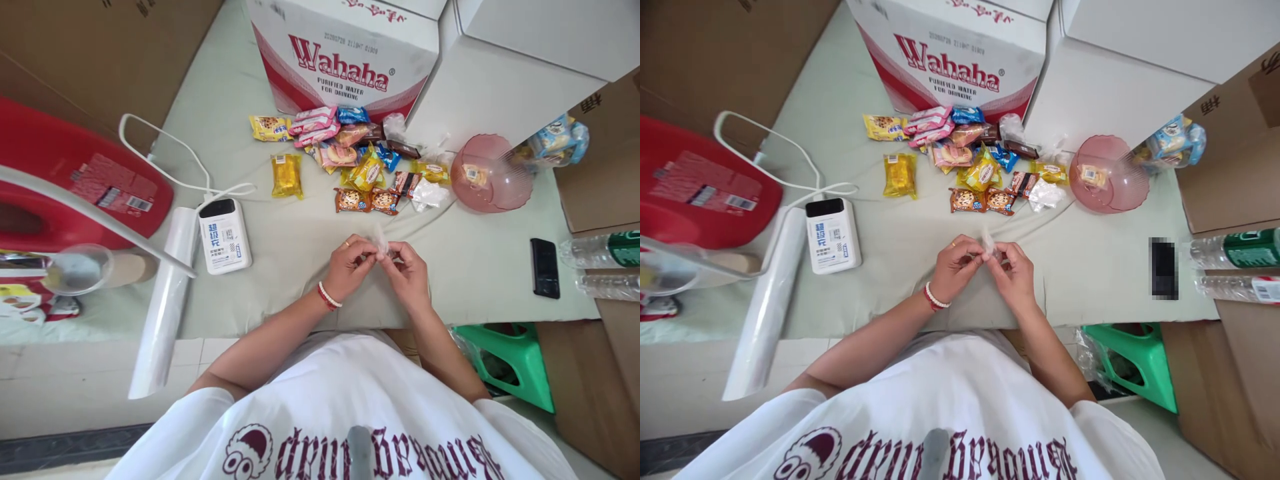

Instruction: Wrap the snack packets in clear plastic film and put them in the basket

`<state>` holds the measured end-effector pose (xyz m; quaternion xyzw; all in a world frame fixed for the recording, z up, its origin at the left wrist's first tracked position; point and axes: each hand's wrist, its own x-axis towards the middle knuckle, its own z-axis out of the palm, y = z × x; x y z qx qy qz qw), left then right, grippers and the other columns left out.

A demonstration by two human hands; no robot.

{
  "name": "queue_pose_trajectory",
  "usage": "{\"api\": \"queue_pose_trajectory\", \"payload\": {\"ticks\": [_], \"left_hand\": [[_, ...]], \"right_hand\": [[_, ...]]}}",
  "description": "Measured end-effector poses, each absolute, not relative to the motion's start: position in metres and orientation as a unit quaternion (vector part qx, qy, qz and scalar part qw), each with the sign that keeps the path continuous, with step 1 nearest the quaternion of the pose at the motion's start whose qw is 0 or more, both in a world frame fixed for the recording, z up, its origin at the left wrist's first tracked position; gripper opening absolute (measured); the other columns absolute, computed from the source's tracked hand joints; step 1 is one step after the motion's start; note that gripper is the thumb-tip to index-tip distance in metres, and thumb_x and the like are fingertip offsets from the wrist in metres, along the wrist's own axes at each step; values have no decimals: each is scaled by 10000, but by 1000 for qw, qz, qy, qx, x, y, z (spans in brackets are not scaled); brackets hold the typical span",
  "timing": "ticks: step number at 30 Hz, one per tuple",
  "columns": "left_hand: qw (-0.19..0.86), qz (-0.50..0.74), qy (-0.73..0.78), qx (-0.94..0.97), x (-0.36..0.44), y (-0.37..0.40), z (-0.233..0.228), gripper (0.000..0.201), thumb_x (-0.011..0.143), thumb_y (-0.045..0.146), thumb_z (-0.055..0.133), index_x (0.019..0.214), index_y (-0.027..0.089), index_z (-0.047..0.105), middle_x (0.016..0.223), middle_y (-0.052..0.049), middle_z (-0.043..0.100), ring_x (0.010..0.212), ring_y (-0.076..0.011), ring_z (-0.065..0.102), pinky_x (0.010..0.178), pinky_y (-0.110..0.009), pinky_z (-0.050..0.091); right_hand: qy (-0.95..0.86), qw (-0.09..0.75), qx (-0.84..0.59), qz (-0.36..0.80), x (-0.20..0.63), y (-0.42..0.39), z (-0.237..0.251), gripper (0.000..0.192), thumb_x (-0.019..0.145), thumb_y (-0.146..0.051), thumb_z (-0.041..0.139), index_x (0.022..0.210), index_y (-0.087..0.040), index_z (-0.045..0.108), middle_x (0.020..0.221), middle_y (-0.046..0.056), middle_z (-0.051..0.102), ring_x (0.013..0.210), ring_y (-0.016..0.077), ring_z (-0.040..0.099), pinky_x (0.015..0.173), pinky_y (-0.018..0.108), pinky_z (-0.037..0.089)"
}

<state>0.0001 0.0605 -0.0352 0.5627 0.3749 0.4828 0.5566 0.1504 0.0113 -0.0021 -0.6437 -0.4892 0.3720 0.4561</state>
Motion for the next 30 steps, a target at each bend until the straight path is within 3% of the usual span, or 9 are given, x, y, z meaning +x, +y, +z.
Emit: {"api": "queue_pose_trajectory", "payload": {"ticks": [5, 8, 10, 13, 16, 19, 23, 27, 30], "left_hand": [[690, 510, 363, 364, 1, 69, -36, 356, 727, 460, 874, 835, 197, 661, 873, -1, 613, 737, -124, 649, 581, -231, 556], [754, 492, 355, 253, -1, 76, -36, 417, 658, 412, 911, 826, 198, 595, 847, 27, 593, 796, -124, 657, 663, -235, 579], [769, 476, 357, 232, -3, 78, -35, 397, 710, 438, 865, 865, 209, 579, 913, 15, 600, 847, -133, 641, 704, -263, 590], [689, 526, 406, 288, -6, 76, -34, 395, 811, 549, 760, 989, 245, 581, 1077, -19, 606, 965, -164, 617, 763, -291, 571], [530, 553, 454, 454, -7, 73, -35, 479, 783, 578, 785, 1096, 255, 623, 1222, -66, 603, 1147, -225, 582, 947, -359, 511], [458, 472, 468, 590, -6, 71, -35, 337, 750, 482, 835, 932, 234, 698, 1074, -73, 666, 1099, -258, 580, 1039, -424, 429], [509, 462, 463, 560, -5, 72, -29, 251, 867, 441, 728, 773, 217, 665, 826, -29, 644, 875, -200, 567, 885, -353, 459], [672, 491, 418, 365, -7, 75, -16, 380, 836, 532, 759, 810, 210, 561, 752, 18, 599, 714, -125, 553, 694, -250, 464], [733, 487, 412, 235, -11, 78, -10, 404, 806, 458, 810, 797, 214, 488, 663, 66, 504, 578, -71, 480, 565, -188, 410]], "right_hand": [[-294, 578, -591, 480, 159, 20, -6, 277, 765, -454, 854, 841, -237, 699, 748, -32, 625, 611, 93, 522, 569, 223, 463], [-194, 600, -557, 541, 165, 16, -8, 342, 674, -410, 921, 804, -237, 656, 766, -37, 618, 635, 88, 528, 564, 204, 461], [-193, 603, -545, 550, 167, 11, -9, 334, 682, -409, 917, 815, -245, 658, 793, -35, 618, 691, 101, 563, 627, 220, 504], [-265, 597, -554, 516, 170, 5, -10, 294, 747, -454, 868, 858, -257, 680, 860, -19, 645, 793, 135, 604, 745, 274, 552], [-360, 556, -576, 479, 174, 1, -12, 268, 831, -495, 791, 896, -253, 695, 873, -6, 668, 813, 149, 612, 798, 300, 540], [-418, 493, -610, 458, 182, 2, -9, 286, 869, -521, 743, 906, -241, 697, 773, -13, 655, 695, 138, 583, 701, 283, 510], [-430, 456, -646, 436, 202, 7, 5, 310, 813, -504, 796, 919, -225, 710, 663, -36, 620, 530, 104, 464, 513, 244, 389], [-479, 412, -629, 453, 230, 15, 29, 303, 787, -469, 828, 930, -212, 756, 653, -29, 606, 570, 106, 479, 539, 244, 386], [-492, 408, -612, 466, 243, 22, 42, 298, 787, -450, 839, 963, -217, 778, 666, -21, 606, 601, 114, 501, 561, 253, 395]]}}
